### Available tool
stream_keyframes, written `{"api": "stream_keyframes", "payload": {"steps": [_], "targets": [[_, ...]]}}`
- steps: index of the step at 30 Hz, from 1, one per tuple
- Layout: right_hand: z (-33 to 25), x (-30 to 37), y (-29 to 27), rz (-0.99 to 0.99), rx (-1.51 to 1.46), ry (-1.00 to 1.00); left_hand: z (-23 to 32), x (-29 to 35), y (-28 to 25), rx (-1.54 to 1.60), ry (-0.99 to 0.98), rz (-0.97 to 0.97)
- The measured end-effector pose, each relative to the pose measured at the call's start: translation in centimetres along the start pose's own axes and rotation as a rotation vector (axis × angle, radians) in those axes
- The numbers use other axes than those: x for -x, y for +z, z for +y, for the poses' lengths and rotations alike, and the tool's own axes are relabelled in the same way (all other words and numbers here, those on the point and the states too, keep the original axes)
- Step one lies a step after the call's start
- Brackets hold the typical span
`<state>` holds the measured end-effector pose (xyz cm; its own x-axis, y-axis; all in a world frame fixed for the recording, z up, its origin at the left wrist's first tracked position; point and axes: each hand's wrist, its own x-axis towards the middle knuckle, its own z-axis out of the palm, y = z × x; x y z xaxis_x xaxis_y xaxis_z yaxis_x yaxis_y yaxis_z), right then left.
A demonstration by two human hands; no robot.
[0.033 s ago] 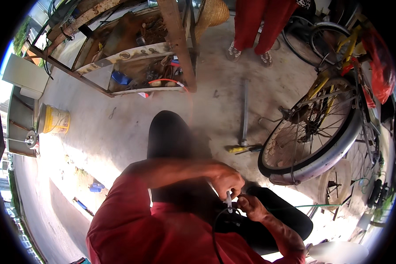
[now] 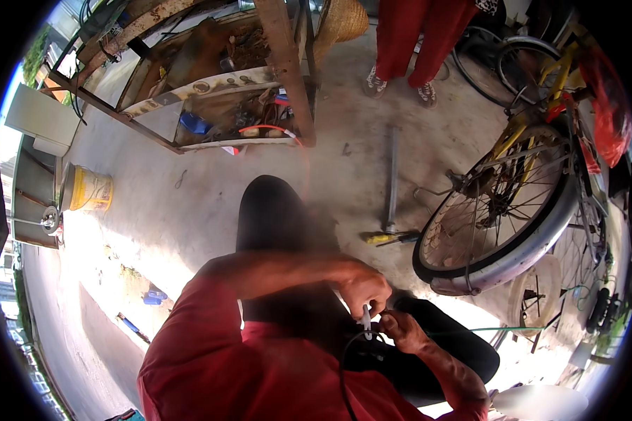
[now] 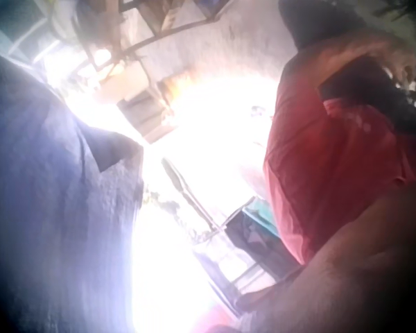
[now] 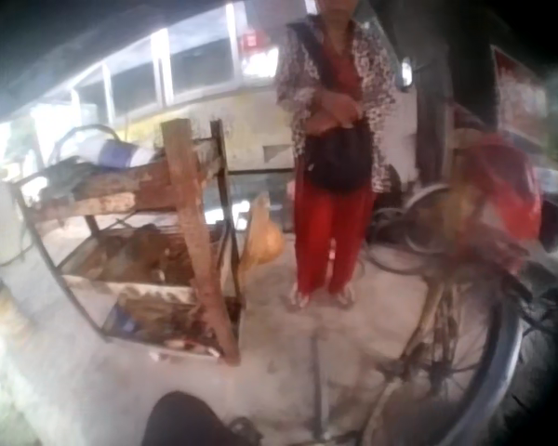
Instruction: The person connects a hose to a pressure gauge and valve assembly, tightening the components by hand and using a tool from a bucket.
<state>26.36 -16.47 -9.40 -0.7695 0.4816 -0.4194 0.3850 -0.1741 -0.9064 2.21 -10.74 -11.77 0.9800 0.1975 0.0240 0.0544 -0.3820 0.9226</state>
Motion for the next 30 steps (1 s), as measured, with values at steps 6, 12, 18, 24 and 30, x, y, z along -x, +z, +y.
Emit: {"api": "stream_keyframes", "payload": {"steps": [6,12,18,24,30], "targets": [[0.8,0.6,-0.4,-0.019,0.357,-0.101,1.3,-1.2,-1.1,0.097,-0.091,-0.175],[1.6,0.8,-1.6,0.182,0.245,-0.01,0.6,-0.7,-1.7,0.047,-0.113,0.028],[0.8,0.9,-1.4,0.271,-0.153,0.15,3.8,4.4,-3.3,0.261,-0.081,0.599],[1.1,-0.2,-0.9,0.27,-0.212,0.067,3.6,7.7,2.6,1.103,0.215,0.796],[-0.3,-0.9,-0.6,0.284,-0.286,-0.041,5.0,5.2,6.9,1.434,0.133,0.829]]}}
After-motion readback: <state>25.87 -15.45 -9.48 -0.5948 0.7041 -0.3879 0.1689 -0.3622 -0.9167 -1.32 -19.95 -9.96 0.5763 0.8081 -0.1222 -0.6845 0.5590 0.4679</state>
